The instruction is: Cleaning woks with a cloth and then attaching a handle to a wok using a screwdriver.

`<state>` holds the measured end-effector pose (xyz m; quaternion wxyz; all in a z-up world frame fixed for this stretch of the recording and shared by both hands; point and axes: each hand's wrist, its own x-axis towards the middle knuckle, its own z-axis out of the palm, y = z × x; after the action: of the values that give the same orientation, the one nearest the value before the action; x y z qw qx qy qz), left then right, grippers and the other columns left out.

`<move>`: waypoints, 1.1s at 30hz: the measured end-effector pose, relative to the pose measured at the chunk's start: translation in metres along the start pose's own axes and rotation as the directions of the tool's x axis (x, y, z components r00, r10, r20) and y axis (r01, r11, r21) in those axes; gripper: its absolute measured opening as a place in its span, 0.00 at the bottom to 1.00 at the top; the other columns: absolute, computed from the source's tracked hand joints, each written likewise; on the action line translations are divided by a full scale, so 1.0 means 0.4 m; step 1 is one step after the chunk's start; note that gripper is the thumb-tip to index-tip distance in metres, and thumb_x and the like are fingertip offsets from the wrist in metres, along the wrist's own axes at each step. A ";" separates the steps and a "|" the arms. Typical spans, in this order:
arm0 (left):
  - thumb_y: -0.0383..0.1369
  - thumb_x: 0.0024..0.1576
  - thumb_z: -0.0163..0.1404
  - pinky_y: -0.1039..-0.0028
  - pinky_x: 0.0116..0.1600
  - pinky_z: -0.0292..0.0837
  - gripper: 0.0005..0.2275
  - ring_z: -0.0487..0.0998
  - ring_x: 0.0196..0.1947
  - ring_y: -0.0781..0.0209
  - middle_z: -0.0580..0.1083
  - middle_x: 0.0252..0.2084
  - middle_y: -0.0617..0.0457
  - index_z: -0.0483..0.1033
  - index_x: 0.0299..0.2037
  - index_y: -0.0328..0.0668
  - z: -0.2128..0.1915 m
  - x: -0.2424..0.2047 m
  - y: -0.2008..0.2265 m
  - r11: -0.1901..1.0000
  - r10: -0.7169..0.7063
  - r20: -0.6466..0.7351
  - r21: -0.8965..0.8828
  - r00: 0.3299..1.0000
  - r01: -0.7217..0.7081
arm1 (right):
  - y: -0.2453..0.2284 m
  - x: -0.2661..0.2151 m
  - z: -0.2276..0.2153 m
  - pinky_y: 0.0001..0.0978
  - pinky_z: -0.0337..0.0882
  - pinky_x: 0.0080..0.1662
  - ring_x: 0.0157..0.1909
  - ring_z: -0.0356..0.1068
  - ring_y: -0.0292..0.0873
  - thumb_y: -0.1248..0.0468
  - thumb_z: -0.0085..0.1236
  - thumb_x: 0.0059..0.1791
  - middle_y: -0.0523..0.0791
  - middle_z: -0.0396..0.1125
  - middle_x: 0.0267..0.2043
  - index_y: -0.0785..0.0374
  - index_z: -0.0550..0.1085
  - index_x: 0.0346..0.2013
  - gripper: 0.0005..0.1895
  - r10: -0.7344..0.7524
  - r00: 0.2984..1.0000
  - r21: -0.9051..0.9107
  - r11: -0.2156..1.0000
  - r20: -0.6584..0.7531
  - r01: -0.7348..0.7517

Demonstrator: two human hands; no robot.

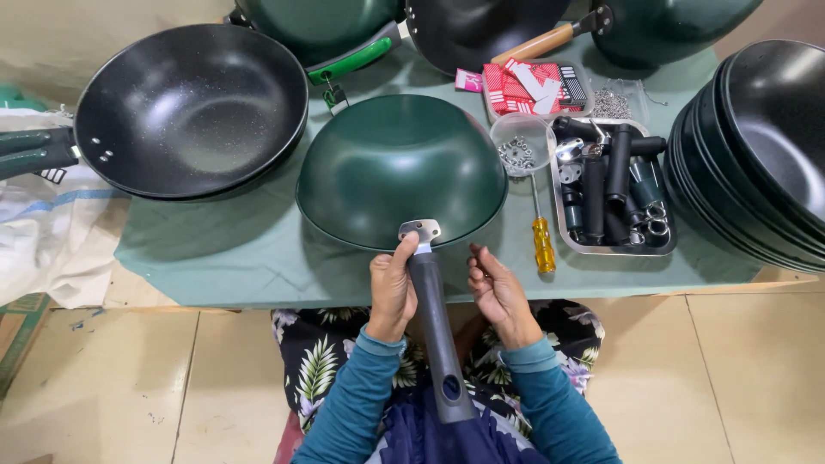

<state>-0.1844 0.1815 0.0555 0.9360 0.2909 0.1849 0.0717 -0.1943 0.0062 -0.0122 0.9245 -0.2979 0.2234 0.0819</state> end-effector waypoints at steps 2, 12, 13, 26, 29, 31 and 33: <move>0.18 0.54 0.59 0.63 0.27 0.81 0.07 0.80 0.19 0.52 0.75 0.21 0.34 0.78 0.24 0.19 0.000 0.004 0.002 1.000 0.000 0.003 -0.001 1.000 0.000 | 0.007 0.011 0.010 0.19 0.68 0.31 0.29 0.67 0.34 0.65 0.60 0.53 0.48 0.72 0.34 0.65 0.78 0.51 0.13 0.001 1.000 -0.031 1.000 0.018 0.000; 0.18 0.53 0.59 0.64 0.29 0.81 0.05 0.81 0.21 0.53 0.77 0.22 0.37 0.80 0.27 0.20 0.022 -0.005 0.010 1.000 0.006 -0.001 -0.001 1.000 -0.006 | 0.031 0.049 0.075 0.26 0.65 0.35 0.31 0.66 0.38 0.73 0.60 0.48 0.48 0.70 0.34 0.63 0.77 0.40 0.06 0.092 0.988 -0.041 0.995 0.124 -0.088; 0.18 0.53 0.59 0.64 0.29 0.81 0.05 0.81 0.21 0.53 0.77 0.22 0.37 0.80 0.27 0.20 0.022 -0.005 0.013 1.000 0.009 -0.001 -0.002 1.000 -0.009 | 0.040 0.069 0.063 0.26 0.65 0.35 0.31 0.66 0.38 0.73 0.60 0.48 0.48 0.70 0.34 0.63 0.77 0.40 0.06 0.093 0.988 -0.042 0.995 0.127 -0.089; 0.18 0.53 0.59 0.63 0.28 0.81 0.04 0.82 0.21 0.50 0.77 0.22 0.35 0.80 0.28 0.20 0.035 -0.018 0.028 1.000 0.010 0.012 -0.008 1.000 -0.010 | 0.098 0.193 0.068 0.24 0.69 0.33 0.25 0.67 0.39 0.77 0.64 0.37 0.43 0.72 0.27 0.58 0.76 0.31 0.13 0.052 0.984 0.015 0.998 0.169 -0.056; 0.18 0.53 0.59 0.63 0.27 0.81 0.04 0.82 0.21 0.50 0.77 0.22 0.36 0.80 0.28 0.21 0.035 -0.021 0.029 1.000 0.009 0.009 -0.010 1.000 -0.009 | 0.117 0.258 0.026 0.20 0.65 0.30 0.23 0.63 0.35 0.77 0.63 0.36 0.41 0.70 0.26 0.59 0.76 0.34 0.14 0.067 0.977 0.022 0.997 0.204 -0.073; 0.18 0.53 0.59 0.63 0.27 0.81 0.03 0.82 0.21 0.51 0.77 0.22 0.36 0.80 0.29 0.21 0.042 -0.029 0.038 1.000 0.011 0.003 -0.002 1.000 -0.011 | 0.126 0.296 0.011 0.16 0.63 0.29 0.23 0.62 0.33 0.77 0.63 0.37 0.40 0.69 0.25 0.59 0.77 0.35 0.15 0.066 0.973 0.012 0.997 0.223 -0.071; 0.19 0.54 0.59 0.64 0.28 0.81 0.02 0.82 0.22 0.51 0.78 0.23 0.37 0.81 0.33 0.23 0.076 -0.050 0.073 1.000 -0.003 0.017 0.002 1.000 0.003 | 0.135 0.350 -0.009 0.21 0.60 0.26 0.20 0.69 0.39 0.74 0.69 0.34 0.47 0.76 0.29 0.63 0.79 0.41 0.20 0.077 0.979 -0.026 0.997 0.186 -0.073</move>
<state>-0.1916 0.1850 0.1015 0.9373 0.2922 0.1776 0.0678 -0.0869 0.0503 -0.1069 0.9347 -0.2892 0.1457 0.1466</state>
